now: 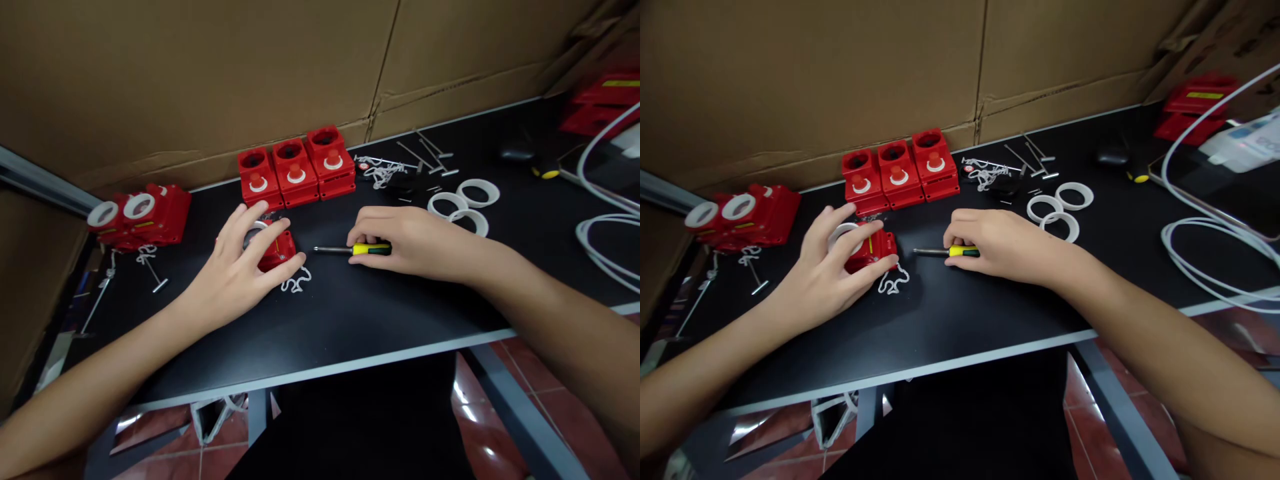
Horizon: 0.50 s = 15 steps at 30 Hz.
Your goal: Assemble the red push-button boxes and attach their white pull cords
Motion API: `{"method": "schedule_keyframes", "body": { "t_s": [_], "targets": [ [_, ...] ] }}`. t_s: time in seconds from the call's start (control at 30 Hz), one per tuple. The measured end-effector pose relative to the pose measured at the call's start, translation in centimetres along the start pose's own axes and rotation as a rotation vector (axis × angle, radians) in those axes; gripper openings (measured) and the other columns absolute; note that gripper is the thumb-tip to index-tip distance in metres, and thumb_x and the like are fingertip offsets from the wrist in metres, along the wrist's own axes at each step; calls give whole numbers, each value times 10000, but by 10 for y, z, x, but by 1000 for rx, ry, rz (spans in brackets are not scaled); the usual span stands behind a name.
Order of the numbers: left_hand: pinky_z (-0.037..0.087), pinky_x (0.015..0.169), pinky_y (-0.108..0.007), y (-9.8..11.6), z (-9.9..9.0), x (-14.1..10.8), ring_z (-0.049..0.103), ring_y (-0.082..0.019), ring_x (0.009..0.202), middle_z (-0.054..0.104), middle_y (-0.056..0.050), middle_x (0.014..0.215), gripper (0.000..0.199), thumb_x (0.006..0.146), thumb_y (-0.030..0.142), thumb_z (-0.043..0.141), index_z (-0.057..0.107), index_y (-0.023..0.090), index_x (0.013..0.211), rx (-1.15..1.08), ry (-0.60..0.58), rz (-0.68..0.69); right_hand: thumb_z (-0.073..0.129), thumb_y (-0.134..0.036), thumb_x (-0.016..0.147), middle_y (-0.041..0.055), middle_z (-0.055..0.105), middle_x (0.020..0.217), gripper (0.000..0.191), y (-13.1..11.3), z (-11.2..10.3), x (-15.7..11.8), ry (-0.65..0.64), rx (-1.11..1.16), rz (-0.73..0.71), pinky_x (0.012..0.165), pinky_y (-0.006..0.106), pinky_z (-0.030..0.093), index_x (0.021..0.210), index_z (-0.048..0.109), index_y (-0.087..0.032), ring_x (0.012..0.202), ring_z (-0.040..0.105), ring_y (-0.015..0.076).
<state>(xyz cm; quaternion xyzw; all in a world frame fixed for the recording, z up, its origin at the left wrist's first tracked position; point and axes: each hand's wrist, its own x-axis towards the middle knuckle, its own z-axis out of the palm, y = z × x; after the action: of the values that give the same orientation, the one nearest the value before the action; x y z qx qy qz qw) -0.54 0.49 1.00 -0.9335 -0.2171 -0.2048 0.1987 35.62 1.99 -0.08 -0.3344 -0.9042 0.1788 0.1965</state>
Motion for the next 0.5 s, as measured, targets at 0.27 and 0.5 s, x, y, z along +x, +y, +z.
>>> {"method": "schedule_keyframes", "body": {
  "t_s": [0.27,0.5],
  "targets": [
    [550,598,-357,37,-21,-1,679,-207,665,717,-21,805,133,1136,126,663,787,135,1184,112,-128,-18,757,-356,1076,59,779,1039,122,3,-2,0,14,20,22,747,345,508,1062,778,-237,827,715,211],
    [626,706,-379,43,-15,-8,741,-250,836,801,-91,1028,147,1146,104,642,768,125,1074,67,-190,-9,765,-422,1083,61,792,1022,178,1,-5,1,24,43,64,756,367,541,1067,795,-248,839,739,227]
  ]
}}
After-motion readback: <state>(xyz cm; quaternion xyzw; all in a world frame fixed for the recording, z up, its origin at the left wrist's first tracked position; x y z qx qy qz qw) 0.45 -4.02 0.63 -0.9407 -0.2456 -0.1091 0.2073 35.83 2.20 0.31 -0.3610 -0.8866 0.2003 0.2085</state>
